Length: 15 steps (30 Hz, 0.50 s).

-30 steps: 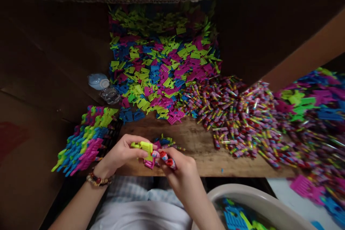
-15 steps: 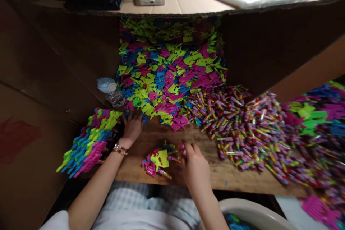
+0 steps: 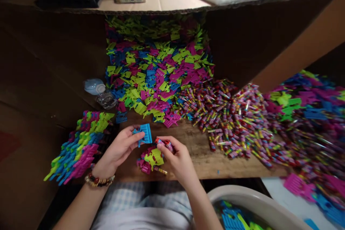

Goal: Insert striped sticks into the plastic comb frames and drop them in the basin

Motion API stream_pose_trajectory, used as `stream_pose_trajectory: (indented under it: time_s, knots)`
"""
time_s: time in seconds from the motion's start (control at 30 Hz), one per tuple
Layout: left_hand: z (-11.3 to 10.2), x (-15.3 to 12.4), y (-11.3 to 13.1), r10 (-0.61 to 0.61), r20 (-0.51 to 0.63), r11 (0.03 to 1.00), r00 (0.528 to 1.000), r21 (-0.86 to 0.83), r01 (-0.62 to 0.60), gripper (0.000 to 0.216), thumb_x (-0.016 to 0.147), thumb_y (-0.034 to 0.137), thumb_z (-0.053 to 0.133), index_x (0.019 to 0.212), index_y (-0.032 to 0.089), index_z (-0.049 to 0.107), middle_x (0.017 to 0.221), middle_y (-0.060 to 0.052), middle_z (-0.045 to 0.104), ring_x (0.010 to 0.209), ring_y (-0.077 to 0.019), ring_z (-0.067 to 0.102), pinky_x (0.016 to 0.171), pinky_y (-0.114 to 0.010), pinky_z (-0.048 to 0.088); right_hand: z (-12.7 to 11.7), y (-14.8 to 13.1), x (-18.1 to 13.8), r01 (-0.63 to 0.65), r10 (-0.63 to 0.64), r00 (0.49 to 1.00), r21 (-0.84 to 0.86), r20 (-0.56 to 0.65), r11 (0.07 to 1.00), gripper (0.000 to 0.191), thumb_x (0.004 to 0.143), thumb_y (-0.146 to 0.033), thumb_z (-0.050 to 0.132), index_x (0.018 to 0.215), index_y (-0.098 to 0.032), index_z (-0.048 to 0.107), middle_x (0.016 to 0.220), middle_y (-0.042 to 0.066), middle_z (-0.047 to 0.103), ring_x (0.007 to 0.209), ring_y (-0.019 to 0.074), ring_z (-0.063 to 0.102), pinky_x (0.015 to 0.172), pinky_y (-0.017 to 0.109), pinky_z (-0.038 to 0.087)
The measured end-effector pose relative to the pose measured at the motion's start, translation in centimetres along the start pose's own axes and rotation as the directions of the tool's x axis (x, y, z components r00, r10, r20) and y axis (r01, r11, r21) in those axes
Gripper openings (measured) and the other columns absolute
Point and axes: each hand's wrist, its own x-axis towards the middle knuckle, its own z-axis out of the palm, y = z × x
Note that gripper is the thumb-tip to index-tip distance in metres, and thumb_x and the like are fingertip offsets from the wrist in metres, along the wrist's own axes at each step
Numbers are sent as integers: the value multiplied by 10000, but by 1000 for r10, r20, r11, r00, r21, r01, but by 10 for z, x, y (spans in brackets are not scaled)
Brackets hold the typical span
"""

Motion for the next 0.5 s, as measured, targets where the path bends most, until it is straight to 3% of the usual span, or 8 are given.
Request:
stream_pose_trajectory:
  time_s: [0.1, 0.2, 0.33, 0.5]
  knots:
    - [10, -13, 2, -52, 30, 998, 998, -27, 53, 467, 549, 233, 829, 938, 140, 589, 769, -15, 682, 636, -114, 633, 614, -223, 516, 0, -6, -3, -3, 1, 1000, 57, 23, 998, 296, 768, -385, 654, 963, -163, 666, 821, 34, 679, 706, 158, 614, 627, 248, 502]
    - [12, -19, -1, 21, 3, 995, 1000, 101, -21, 424, 593, 258, 800, 966, 143, 633, 790, -26, 702, 639, -125, 635, 614, -229, 518, -1, -12, -10, 61, -60, 996, 19, -68, 998, 273, 761, -379, 663, 929, -165, 641, 796, 40, 688, 678, 160, 631, 595, 239, 512]
    - [16, -24, -5, 171, -31, 941, 985, 303, -153, 324, 639, 245, 754, 948, 165, 697, 878, -36, 724, 763, -167, 657, 675, -228, 526, 1, -17, -22, 206, -245, 962, -274, -117, 940, 162, 821, -327, 597, 859, -173, 630, 724, 36, 688, 613, 148, 633, 546, 210, 506]
    - [22, -30, -4, 269, -50, 889, 962, 396, -229, 263, 670, 224, 718, 930, 187, 722, 960, -42, 727, 883, -207, 666, 794, -267, 529, 7, -14, -30, 361, -489, 869, -577, -78, 732, 161, 870, -202, 510, 1010, -194, 587, 871, 68, 685, 752, 170, 662, 678, 253, 535]
